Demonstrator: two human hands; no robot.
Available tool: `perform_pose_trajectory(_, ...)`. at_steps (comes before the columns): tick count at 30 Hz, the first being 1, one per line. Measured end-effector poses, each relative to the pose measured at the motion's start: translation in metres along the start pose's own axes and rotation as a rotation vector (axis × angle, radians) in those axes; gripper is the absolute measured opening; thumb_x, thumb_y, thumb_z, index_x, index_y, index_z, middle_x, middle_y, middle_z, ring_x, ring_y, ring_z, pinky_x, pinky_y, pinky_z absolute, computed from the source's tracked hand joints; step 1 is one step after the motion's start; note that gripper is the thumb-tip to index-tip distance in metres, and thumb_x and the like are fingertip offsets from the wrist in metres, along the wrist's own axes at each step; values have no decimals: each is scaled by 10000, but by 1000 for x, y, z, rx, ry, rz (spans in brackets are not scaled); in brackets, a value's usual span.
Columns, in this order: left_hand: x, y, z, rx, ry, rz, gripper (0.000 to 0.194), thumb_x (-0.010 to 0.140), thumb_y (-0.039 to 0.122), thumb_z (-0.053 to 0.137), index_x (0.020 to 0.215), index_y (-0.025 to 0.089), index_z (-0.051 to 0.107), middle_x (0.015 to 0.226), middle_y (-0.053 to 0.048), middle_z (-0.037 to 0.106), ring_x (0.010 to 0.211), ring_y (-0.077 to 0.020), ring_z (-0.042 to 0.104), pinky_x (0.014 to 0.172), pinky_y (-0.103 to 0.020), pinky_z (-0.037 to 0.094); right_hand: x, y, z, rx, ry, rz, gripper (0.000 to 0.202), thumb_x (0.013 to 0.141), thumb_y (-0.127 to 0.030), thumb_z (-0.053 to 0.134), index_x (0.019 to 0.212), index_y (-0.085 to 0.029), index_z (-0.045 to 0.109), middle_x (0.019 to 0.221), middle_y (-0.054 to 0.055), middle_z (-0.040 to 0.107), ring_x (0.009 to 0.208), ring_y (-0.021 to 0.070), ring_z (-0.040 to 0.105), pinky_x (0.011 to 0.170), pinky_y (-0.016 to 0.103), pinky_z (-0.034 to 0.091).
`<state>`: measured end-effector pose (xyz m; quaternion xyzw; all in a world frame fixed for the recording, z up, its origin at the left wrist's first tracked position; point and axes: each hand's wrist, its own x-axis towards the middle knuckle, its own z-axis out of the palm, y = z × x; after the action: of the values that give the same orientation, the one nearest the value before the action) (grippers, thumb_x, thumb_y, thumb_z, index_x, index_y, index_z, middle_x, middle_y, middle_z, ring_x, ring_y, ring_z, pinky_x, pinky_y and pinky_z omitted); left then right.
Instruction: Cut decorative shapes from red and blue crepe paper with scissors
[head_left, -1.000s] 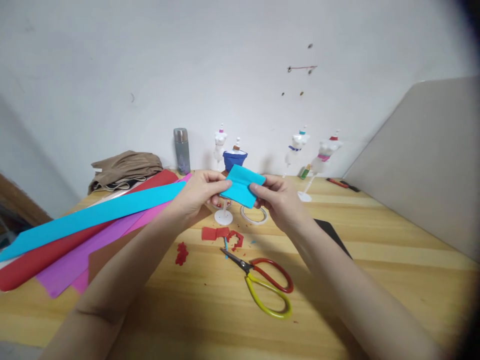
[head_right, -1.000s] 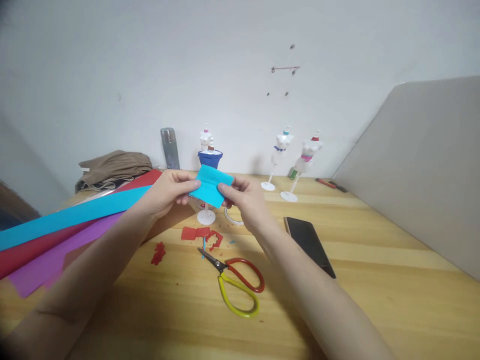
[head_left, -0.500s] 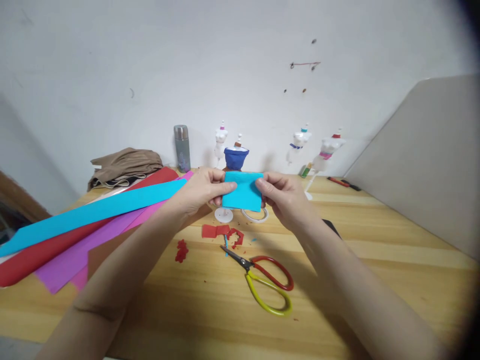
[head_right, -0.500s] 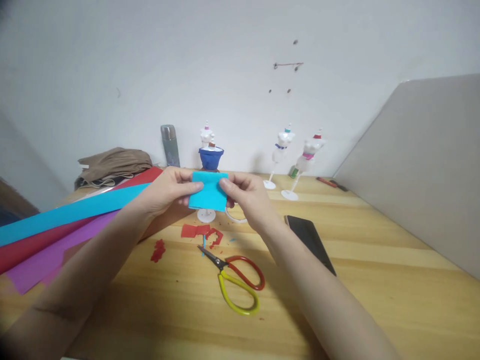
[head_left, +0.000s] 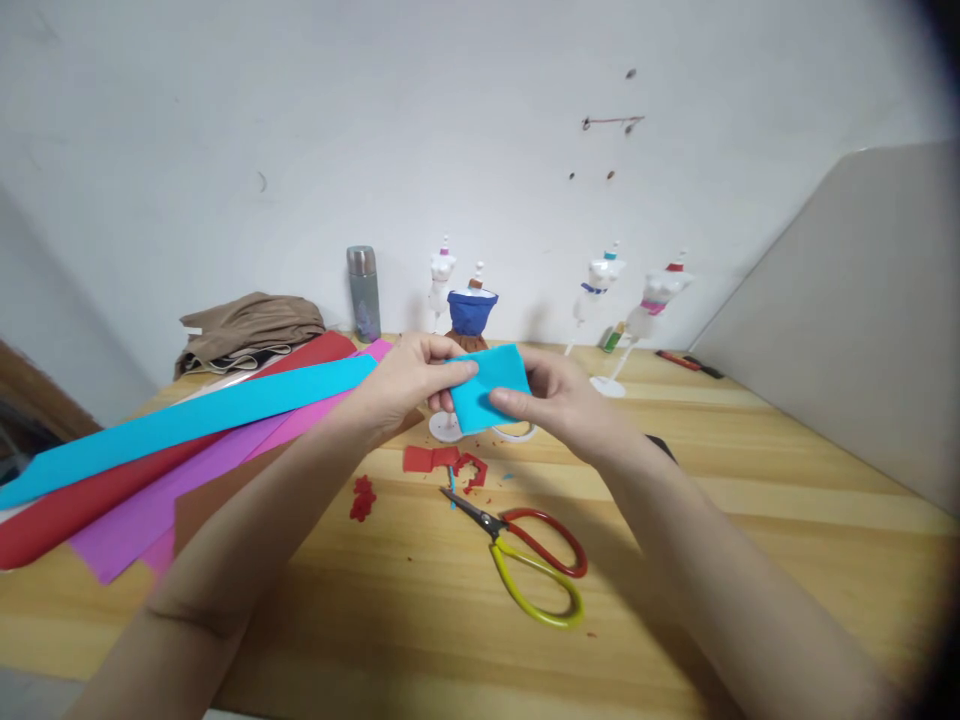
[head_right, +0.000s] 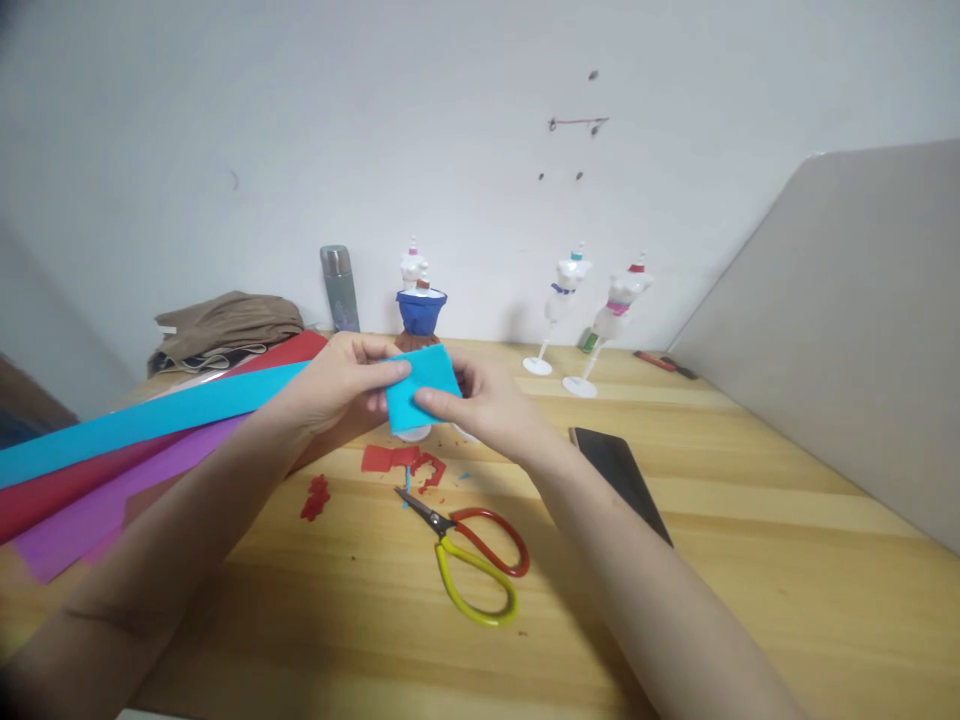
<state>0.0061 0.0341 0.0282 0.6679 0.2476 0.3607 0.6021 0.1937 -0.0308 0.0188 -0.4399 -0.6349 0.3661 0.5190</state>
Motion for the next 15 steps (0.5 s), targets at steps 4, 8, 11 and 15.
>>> perform_pose_trajectory(4,3,7,-5,117,-44,-13,253,785,304,787,635,142,663,531,-17,617,495,-81,533,522,-201,387,3,5,-3,36,105,27,345,645,-454,937,850,-240,762,765,17,758,669,197,660,618,337,580)
perform_pose_trajectory(8,1,10,-7,155,-126,-30,281,753,358,825,660,133,685,540,-12,610,499,-80,529,514,-203,380,2,4,-5,9,167,12,343,627,-476,950,743,-241,730,662,-6,675,594,166,586,548,307,521)
perform_pose_trajectory(11,0,8,-5,149,-187,-61,274,757,355,818,663,131,692,529,0,585,480,-77,511,518,-215,388,1,1,-5,-4,153,-1,379,635,-537,938,719,-238,721,655,-2,650,583,156,561,540,300,493)
perform_pose_trajectory(15,-1,5,-4,100,-134,-26,284,781,339,797,631,144,656,507,15,555,480,-71,500,530,-214,390,1,-1,-6,-7,140,-7,422,655,-616,905,717,-247,708,631,1,626,555,155,536,524,316,474)
